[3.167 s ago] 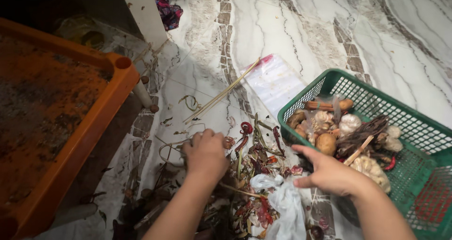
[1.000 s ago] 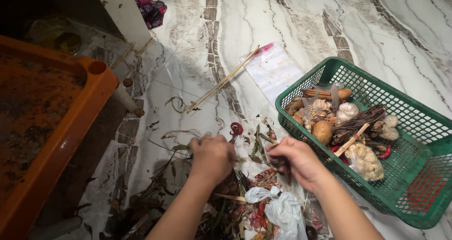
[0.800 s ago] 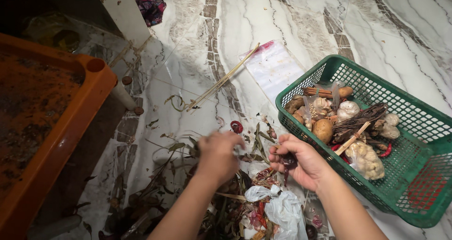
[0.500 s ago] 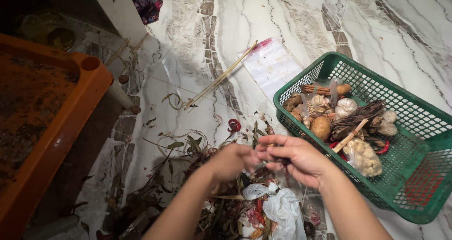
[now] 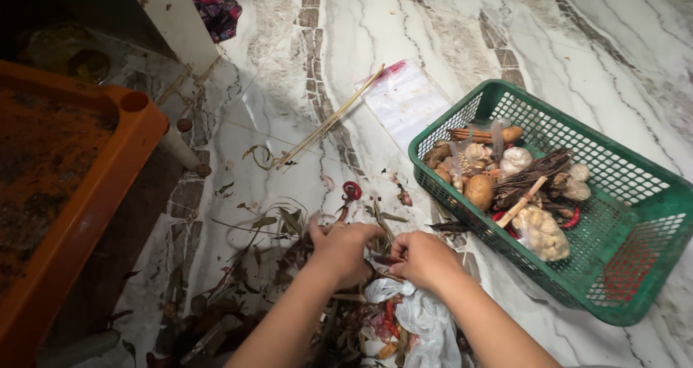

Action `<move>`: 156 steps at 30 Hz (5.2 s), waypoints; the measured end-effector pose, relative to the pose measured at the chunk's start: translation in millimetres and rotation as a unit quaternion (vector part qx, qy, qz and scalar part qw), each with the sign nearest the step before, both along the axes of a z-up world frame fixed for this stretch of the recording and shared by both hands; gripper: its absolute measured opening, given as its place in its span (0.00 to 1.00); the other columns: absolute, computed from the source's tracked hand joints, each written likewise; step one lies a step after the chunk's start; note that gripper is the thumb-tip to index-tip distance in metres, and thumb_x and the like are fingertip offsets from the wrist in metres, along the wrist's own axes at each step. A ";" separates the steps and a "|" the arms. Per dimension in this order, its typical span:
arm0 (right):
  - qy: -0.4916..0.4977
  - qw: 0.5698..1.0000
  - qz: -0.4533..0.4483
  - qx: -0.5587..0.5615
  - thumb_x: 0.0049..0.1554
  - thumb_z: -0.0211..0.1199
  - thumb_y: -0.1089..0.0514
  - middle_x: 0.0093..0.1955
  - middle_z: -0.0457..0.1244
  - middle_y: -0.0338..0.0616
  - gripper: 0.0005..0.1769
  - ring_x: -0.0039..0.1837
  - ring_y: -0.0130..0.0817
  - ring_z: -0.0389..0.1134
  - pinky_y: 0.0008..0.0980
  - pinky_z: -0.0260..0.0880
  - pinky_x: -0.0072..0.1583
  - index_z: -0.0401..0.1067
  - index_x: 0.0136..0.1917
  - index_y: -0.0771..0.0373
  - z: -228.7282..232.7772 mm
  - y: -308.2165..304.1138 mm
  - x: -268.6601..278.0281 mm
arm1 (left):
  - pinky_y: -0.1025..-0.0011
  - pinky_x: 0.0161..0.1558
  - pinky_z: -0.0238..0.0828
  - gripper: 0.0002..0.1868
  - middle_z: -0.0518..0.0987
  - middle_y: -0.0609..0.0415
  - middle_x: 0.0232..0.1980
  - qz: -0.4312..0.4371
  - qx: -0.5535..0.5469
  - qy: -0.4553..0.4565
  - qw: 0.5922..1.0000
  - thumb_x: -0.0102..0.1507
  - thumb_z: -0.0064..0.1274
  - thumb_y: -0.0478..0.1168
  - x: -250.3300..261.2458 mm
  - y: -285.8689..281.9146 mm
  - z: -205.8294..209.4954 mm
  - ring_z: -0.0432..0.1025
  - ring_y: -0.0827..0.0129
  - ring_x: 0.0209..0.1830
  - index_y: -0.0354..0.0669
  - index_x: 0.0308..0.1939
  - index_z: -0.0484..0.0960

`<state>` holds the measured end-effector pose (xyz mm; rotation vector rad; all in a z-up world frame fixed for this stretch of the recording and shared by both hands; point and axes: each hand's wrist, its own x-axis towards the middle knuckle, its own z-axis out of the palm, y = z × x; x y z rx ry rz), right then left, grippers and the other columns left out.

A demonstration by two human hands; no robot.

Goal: The person sits on the floor and sorts a pile of dried ingredients, including red chilies, garlic, and roots, into a green plastic basket. They handle the items by hand, separating them from debris and placing them into the basket.

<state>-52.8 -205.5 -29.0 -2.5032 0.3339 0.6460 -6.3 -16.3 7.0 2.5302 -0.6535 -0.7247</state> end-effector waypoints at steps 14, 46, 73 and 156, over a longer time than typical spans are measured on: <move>0.098 0.827 -0.175 0.526 0.59 0.59 0.59 0.40 0.65 0.38 0.19 0.35 0.20 0.61 0.20 0.61 0.32 0.73 0.64 0.62 104.3 -12.3 -2.6 | 0.59 0.68 0.49 0.12 0.87 0.56 0.41 0.175 0.028 0.024 0.984 0.62 0.56 0.54 -12.8 43.9 86.1 0.78 0.66 0.49 0.61 0.45 0.87; 0.079 0.862 -0.242 0.438 0.56 0.66 0.59 0.41 0.68 0.38 0.11 0.35 0.24 0.59 0.25 0.56 0.32 0.81 0.51 0.63 72.2 -23.1 -47.0 | 0.45 0.77 0.41 0.34 0.65 0.59 0.76 0.109 -0.055 0.024 0.992 0.59 0.48 0.35 -45.3 40.1 65.8 0.60 0.60 0.77 0.63 0.71 0.67; 0.208 0.959 0.008 0.191 0.54 0.68 0.65 0.39 0.74 0.38 0.28 0.36 0.22 0.72 0.23 0.70 0.37 0.75 0.68 0.63 21.1 -52.5 -48.8 | 0.36 0.78 0.24 0.35 0.35 0.53 0.86 0.009 0.183 0.092 0.979 0.58 0.53 0.30 -52.6 46.3 52.0 0.28 0.34 0.84 0.74 0.65 0.76; -0.264 0.906 -0.327 0.047 0.44 0.79 0.52 0.35 0.71 0.48 0.16 0.35 0.33 0.70 0.37 0.71 0.40 0.77 0.39 0.63 129.1 -107.7 -43.8 | 0.63 0.62 0.70 0.36 0.80 0.43 0.59 0.070 -0.355 0.023 0.932 0.53 0.57 0.32 -64.2 -135.0 56.2 0.74 0.52 0.62 0.47 0.67 0.72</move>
